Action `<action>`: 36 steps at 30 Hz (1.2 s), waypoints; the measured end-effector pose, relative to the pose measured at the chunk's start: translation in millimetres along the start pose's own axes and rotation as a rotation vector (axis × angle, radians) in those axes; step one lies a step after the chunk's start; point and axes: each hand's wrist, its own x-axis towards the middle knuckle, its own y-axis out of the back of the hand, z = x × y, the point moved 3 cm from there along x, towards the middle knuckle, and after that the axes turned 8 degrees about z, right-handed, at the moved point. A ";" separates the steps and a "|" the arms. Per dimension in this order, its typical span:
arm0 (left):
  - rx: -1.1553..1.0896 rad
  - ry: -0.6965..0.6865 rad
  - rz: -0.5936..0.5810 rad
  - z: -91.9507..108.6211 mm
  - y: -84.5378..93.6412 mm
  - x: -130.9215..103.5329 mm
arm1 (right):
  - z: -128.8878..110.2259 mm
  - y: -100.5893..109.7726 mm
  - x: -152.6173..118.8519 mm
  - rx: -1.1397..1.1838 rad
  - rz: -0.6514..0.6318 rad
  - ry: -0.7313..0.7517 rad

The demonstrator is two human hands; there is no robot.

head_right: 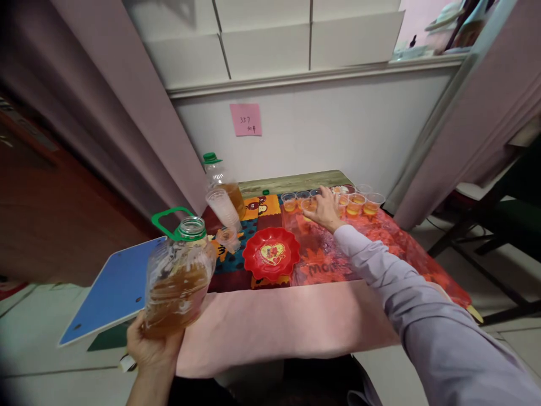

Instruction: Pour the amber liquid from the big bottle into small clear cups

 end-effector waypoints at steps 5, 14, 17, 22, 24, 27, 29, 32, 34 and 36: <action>-0.007 -0.027 0.023 2.9 -3.8 -4.2 | 40.0 -11.0 8.8 -0.129 -0.031 -0.091; 0.032 -0.045 0.031 4.3 -1.5 -1.5 | 57.1 -24.7 9.4 -0.157 -0.038 -0.114; 0.025 -0.029 0.037 4.2 -1.0 -1.5 | 55.5 -23.7 7.9 -0.176 -0.036 -0.126; 0.021 -0.029 0.029 1.9 -0.5 -2.8 | 48.0 -14.3 4.3 -0.182 -0.028 -0.131; 0.023 -0.029 0.017 -1.1 2.4 -0.7 | 36.4 -6.4 4.7 -0.138 0.031 -0.115; 0.020 -0.050 -0.017 -5.9 9.1 5.7 | -5.4 7.4 4.1 0.067 0.112 -0.003; 0.012 -0.057 -0.049 -8.6 13.4 10.0 | -50.6 14.9 -1.4 0.277 0.073 0.116; -0.011 -0.037 -0.066 -11.2 16.8 13.0 | -131.3 18.4 -19.4 0.455 -0.114 0.290; -0.029 -0.013 -0.051 -12.0 16.5 12.0 | -182.8 13.2 -34.7 0.440 -0.283 0.425; -0.049 0.010 -0.035 -12.4 14.7 9.3 | -223.5 3.8 -47.1 0.380 -0.400 0.513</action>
